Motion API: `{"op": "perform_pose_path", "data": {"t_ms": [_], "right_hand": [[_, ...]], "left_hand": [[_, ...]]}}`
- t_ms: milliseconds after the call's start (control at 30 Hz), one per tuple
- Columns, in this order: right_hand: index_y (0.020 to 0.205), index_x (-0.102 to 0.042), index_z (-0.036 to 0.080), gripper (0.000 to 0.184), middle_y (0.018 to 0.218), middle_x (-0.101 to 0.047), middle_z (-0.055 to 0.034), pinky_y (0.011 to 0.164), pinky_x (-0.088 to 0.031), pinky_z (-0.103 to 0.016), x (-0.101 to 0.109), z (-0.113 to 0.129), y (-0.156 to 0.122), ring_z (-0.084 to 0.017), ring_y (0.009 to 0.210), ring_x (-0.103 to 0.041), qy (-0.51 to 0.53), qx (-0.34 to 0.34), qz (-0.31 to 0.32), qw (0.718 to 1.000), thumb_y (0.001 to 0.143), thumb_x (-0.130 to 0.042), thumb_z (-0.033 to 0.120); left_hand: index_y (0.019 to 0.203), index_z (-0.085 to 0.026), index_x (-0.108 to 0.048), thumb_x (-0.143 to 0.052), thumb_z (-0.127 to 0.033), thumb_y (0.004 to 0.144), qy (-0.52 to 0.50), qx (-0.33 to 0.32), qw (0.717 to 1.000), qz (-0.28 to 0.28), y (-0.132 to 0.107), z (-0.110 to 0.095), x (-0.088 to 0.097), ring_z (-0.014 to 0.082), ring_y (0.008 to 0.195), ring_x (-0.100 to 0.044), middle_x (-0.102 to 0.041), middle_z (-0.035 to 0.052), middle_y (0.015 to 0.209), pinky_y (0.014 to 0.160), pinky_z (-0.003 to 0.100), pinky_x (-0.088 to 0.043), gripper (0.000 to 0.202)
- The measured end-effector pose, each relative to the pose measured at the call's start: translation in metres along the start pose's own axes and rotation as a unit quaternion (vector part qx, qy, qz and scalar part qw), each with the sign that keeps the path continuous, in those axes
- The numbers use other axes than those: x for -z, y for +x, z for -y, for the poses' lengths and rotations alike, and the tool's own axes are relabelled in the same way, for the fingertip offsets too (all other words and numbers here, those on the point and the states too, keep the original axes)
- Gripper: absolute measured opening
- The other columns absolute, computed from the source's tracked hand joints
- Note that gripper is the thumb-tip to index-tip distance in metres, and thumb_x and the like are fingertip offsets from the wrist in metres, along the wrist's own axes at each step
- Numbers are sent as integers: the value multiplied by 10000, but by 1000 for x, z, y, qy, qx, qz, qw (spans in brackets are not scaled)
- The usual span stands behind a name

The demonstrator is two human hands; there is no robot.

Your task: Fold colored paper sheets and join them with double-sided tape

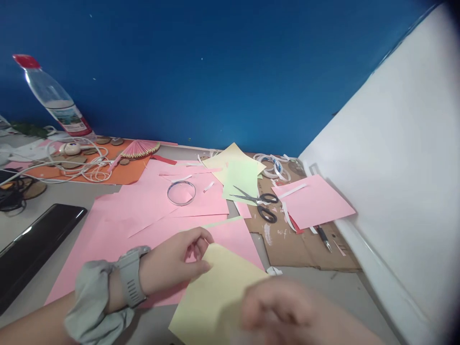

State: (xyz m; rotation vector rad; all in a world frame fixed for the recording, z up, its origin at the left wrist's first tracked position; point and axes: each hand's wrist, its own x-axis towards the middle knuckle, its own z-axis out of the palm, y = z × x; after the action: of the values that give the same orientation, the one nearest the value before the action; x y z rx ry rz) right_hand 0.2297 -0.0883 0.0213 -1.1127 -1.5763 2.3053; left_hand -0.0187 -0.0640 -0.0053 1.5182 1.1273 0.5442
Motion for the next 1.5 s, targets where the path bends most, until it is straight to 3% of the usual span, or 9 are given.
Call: {"op": "perform_pose_path", "data": {"t_ms": [100,200,267,467,667,733,933,1233,1500], "right_hand": [[774,-558,166,295,325,-325,131,434,-356,-170,-11,26,48,-25,284,-285,160,34,112,980,830,-579,455],[774,-553,154,261,285,-323,144,420,-390,-168,-10,30,70,-31,249,-291,206,54,135,968,837,-590,404],[765,-549,155,245,283,-322,147,408,-389,-163,-4,26,72,-31,244,-283,217,56,120,967,848,-580,383],[753,-535,163,277,319,-322,149,465,-406,-169,5,27,65,-14,281,-249,139,43,-1,989,861,-546,419],[747,-528,193,252,350,-342,137,466,-407,-196,-5,25,78,-36,301,-277,32,24,-117,992,866,-513,415],[754,-534,197,242,364,-348,128,427,-361,-181,-6,22,81,-44,315,-294,12,13,-141,990,873,-496,404],[762,-504,196,222,427,-360,109,390,-297,-163,-1,29,84,-43,353,-308,-6,-6,-162,987,889,-463,373],[781,-512,195,252,492,-394,84,377,-269,-143,-3,28,87,-44,398,-354,-40,18,-180,983,892,-458,415],[763,-488,202,262,510,-398,80,364,-242,-146,-3,23,89,-44,394,-337,-52,23,-193,979,894,-441,424]], "left_hand": [[833,-182,-449,-543,-91,699,-40,2,999,-13,10,10,0,83,591,-377,-420,-67,677,561,214,-336,187],[871,-168,-503,-548,-101,713,-55,-20,998,5,13,15,0,94,633,-403,-448,-45,718,590,223,-355,178],[796,-162,-536,-535,-144,764,-17,-47,999,-9,12,14,0,113,696,-434,-466,-22,757,647,238,-377,37],[653,-164,-513,-357,-301,923,35,-56,995,-69,11,9,-5,119,668,-460,-473,-10,706,643,231,-404,341],[1053,-195,-614,-404,-219,909,-45,-25,997,-57,9,8,-7,149,877,-587,-660,18,997,811,233,-451,255],[1080,-210,-626,-401,-223,914,-39,-18,997,-63,9,8,-7,150,914,-597,-670,9,1034,816,219,-450,280],[1162,-213,-593,-408,-247,918,-34,8,996,-78,10,8,-8,151,951,-603,-659,8,1110,821,207,-442,308],[1032,-219,-652,-393,-248,926,-45,30,996,-71,11,5,-7,120,797,-599,-689,-33,901,695,174,-436,281],[1061,-223,-640,-380,-227,921,-50,14,997,-61,13,6,-7,139,861,-604,-685,-24,959,759,198,-444,295]]}}
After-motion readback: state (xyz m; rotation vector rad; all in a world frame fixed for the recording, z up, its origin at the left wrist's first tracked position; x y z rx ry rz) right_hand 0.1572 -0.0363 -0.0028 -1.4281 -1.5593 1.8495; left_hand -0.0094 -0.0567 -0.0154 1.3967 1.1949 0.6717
